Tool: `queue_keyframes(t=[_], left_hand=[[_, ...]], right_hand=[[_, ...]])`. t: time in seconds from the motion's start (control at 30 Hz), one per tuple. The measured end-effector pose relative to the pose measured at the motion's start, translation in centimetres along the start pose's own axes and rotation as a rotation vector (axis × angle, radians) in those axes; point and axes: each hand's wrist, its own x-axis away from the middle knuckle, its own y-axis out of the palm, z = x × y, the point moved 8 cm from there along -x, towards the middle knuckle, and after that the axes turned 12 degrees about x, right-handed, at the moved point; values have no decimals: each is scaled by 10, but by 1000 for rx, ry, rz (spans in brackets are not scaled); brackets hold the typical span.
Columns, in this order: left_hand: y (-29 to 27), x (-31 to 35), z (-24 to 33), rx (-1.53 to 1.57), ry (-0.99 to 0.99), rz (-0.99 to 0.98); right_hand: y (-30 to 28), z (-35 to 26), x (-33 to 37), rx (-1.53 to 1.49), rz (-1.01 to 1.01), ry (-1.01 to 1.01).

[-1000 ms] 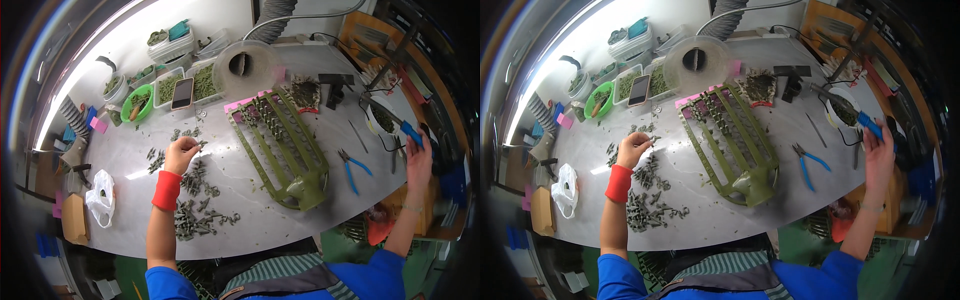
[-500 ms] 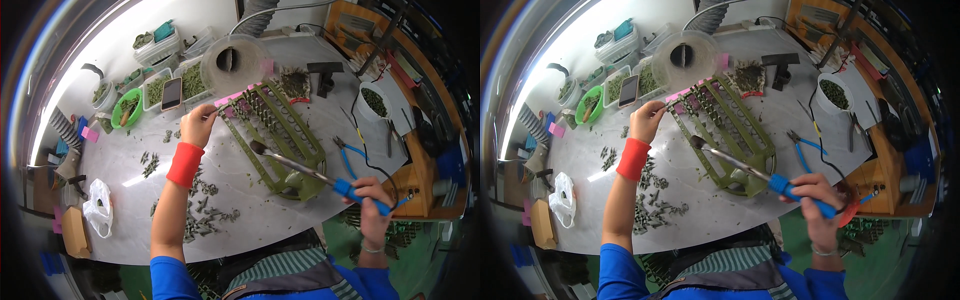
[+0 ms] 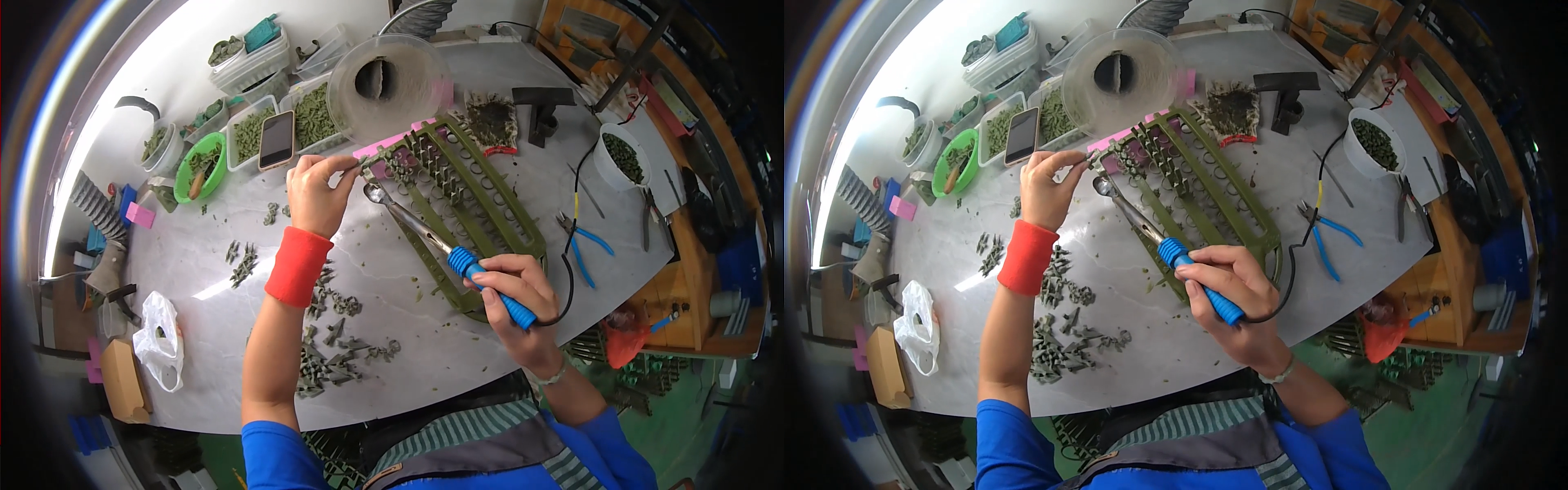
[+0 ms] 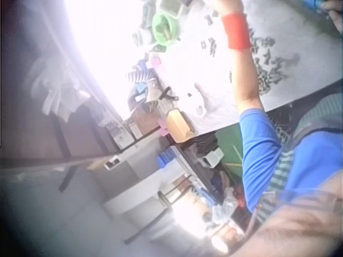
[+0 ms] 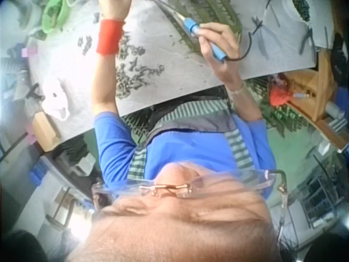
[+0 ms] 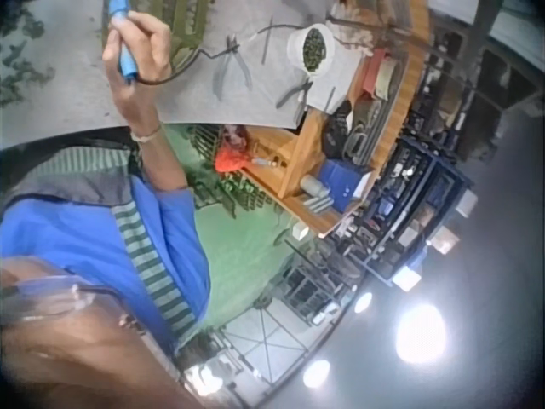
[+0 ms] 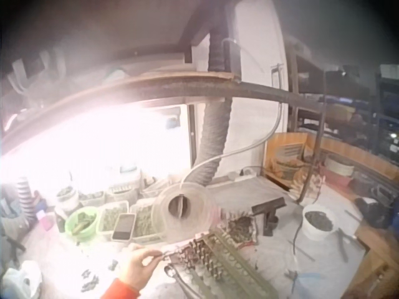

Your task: The person assembles green electronic components into a larger green housing, using a soldering iron to secure small parts by hand and then using pliers to trim excess material from the assembly.

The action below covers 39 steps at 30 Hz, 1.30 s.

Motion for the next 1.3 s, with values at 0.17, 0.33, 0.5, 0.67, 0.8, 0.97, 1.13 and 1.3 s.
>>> queue_keyframes(t=[0.17, 0.33, 0.5, 0.67, 0.8, 0.97, 1.13, 1.3], left_hand=[[3, 0, 3, -36, 41, -2], [7, 0, -1, -35, 57, -10], [9, 1, 0, -55, 58, -19], [11, 1, 1, -55, 58, -26], [11, 0, 1, -59, 57, -25], [5, 0, 0, -56, 40, -32], [-50, 24, -62, 244, -358, 47], [-55, 98, -85, 38, -580, -401]], right_hand=[[11, 7, -7, -8, 14, 14], [19, 14, -11, -62, 34, 31], [23, 20, -12, -66, 48, 17], [24, 19, -13, -41, 47, 13], [10, 13, -9, -26, 49, 15], [-2, 5, -2, -2, 10, 29], [-11, 2, 8, -92, -35, 83], [-16, -3, 10, -108, -73, 58]])
